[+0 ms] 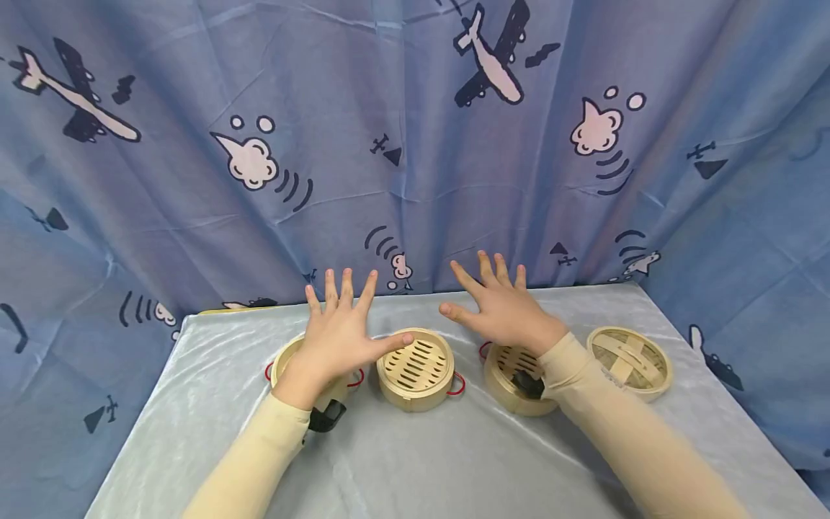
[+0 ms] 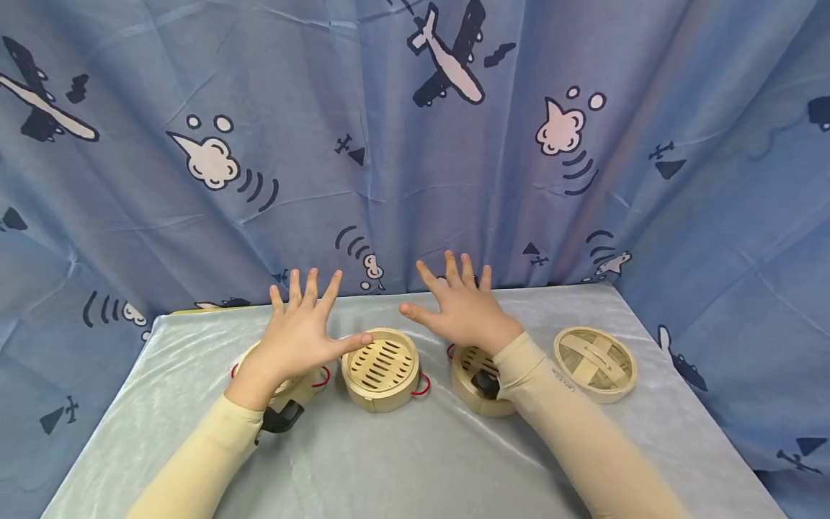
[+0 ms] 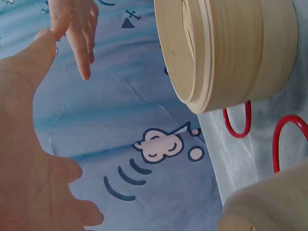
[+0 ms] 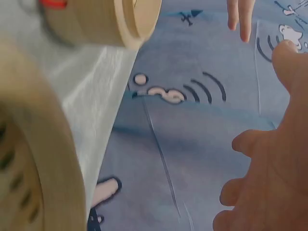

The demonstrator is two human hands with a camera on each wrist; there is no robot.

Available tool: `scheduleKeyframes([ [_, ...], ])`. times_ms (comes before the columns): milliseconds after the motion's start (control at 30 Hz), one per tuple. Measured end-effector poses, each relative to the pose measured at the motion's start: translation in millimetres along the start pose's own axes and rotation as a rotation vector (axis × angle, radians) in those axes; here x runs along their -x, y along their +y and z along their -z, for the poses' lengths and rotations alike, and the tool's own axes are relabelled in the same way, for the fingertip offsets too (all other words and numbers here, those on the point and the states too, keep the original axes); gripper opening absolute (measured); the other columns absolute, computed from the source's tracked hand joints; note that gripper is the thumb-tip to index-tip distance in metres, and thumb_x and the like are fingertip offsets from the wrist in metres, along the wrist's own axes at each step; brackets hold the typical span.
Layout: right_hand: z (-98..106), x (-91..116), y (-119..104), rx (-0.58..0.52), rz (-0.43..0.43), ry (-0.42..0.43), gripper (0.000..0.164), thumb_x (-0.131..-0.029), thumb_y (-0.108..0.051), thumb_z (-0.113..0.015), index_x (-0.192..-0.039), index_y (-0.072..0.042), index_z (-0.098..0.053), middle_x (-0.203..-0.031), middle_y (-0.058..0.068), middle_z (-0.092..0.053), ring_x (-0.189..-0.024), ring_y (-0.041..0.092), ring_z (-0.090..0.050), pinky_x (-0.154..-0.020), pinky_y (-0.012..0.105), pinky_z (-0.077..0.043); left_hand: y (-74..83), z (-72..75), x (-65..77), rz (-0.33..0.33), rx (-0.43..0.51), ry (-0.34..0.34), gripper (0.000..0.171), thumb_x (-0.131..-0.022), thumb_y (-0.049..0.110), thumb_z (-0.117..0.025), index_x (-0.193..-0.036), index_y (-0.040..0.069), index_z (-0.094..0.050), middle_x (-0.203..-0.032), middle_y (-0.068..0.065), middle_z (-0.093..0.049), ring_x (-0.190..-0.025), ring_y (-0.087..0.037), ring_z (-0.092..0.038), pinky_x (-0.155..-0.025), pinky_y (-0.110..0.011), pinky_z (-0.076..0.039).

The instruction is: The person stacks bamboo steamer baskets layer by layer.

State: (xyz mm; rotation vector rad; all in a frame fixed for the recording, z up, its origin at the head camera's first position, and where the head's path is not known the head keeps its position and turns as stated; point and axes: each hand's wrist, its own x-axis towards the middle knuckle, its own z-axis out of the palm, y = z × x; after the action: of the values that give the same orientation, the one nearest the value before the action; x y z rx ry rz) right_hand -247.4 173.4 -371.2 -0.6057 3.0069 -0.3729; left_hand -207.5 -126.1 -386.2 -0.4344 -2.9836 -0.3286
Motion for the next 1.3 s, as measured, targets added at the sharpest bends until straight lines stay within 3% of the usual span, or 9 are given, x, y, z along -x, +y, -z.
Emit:
scheduleKeyframes([
  [233, -15.5, -3.5, -15.8, -0.025, 0.042, -0.012, 0.098, -0.1, -0.09, -0.032, -0.177, -0.033, -0.013, -0.178, 0.029, 0.004, -0.162, 0.054, 0.011, -0.121, 0.084, 0.011, -5.8, 3.2, 3.5, 0.0, 0.02, -0.003, 0.132, -0.081, 0.103, -0.046, -0.178, 0.021, -0.01, -0.176, -0.033, -0.008, -0.162, -0.053, 0.011, -0.126, -0.078, 0.007],
  [433, -29.8, -1.8, -26.1, -0.05, 0.08, -0.005, 0.091, -0.103, -0.085, -0.037, -0.177, -0.036, -0.013, -0.178, 0.029, 0.001, -0.161, 0.055, 0.007, -0.124, 0.08, 0.01, -16.2, 6.1, 8.7, 0.011, 0.023, -0.019, 0.129, -0.084, 0.1, -0.049, -0.178, 0.021, -0.013, -0.177, -0.032, -0.007, -0.163, -0.053, 0.009, -0.127, -0.079, 0.004],
  [600, -41.6, 1.4, -34.0, -0.09, 0.122, 0.008, 0.09, -0.105, -0.079, -0.044, -0.177, -0.033, -0.015, -0.179, 0.027, -0.004, -0.161, 0.057, 0.004, -0.126, 0.079, 0.007, -29.0, 6.9, 14.7, 0.042, 0.028, -0.019, 0.127, -0.084, 0.1, -0.049, -0.178, 0.023, -0.014, -0.177, -0.031, -0.008, -0.163, -0.055, 0.005, -0.127, -0.079, 0.001],
  [800, -57.2, 2.7, -43.3, -0.128, 0.138, -0.025, 0.092, -0.105, -0.077, -0.048, -0.177, -0.032, -0.012, -0.179, 0.027, -0.005, -0.161, 0.058, -0.003, -0.126, 0.08, -0.014, -45.7, 5.6, 26.6, 0.079, 0.059, -0.029, 0.127, -0.084, 0.099, -0.052, -0.178, 0.022, -0.014, -0.177, -0.033, -0.009, -0.162, -0.054, 0.006, -0.128, -0.078, 0.0],
  [900, -64.1, 3.3, -45.4, -0.141, 0.128, -0.063, 0.094, -0.104, -0.077, -0.049, -0.177, -0.032, -0.011, -0.179, 0.028, -0.005, -0.16, 0.059, -0.009, -0.117, 0.084, -0.031, -54.0, 1.8, 32.5, 0.09, 0.076, -0.036, 0.126, -0.086, 0.097, -0.053, -0.177, 0.02, -0.015, -0.177, -0.033, -0.01, -0.162, -0.055, 0.005, -0.128, -0.078, -0.001],
  [1000, -68.1, 5.4, -45.8, -0.149, 0.124, -0.098, 0.095, -0.103, -0.08, -0.048, -0.177, -0.033, -0.012, -0.179, 0.028, -0.005, -0.16, 0.06, -0.013, -0.108, 0.086, -0.04, -61.6, -2.4, 38.9, 0.102, 0.095, -0.038, 0.125, -0.087, 0.095, -0.056, -0.177, 0.019, -0.017, -0.176, -0.033, -0.011, -0.162, -0.056, 0.004, -0.129, -0.077, -0.004],
  [1300, -72.0, 6.0, -47.1, -0.154, 0.151, -0.153, 0.11, -0.094, -0.09, -0.051, -0.177, -0.028, -0.016, -0.18, 0.025, -0.006, -0.161, 0.056, -0.016, -0.11, 0.084, -0.04, -88.9, -15.1, 62.5, 0.129, 0.145, -0.031, 0.127, -0.086, 0.09, -0.065, -0.177, 0.015, -0.017, -0.172, -0.038, -0.019, -0.16, -0.062, -0.005, -0.126, -0.08, -0.009],
])
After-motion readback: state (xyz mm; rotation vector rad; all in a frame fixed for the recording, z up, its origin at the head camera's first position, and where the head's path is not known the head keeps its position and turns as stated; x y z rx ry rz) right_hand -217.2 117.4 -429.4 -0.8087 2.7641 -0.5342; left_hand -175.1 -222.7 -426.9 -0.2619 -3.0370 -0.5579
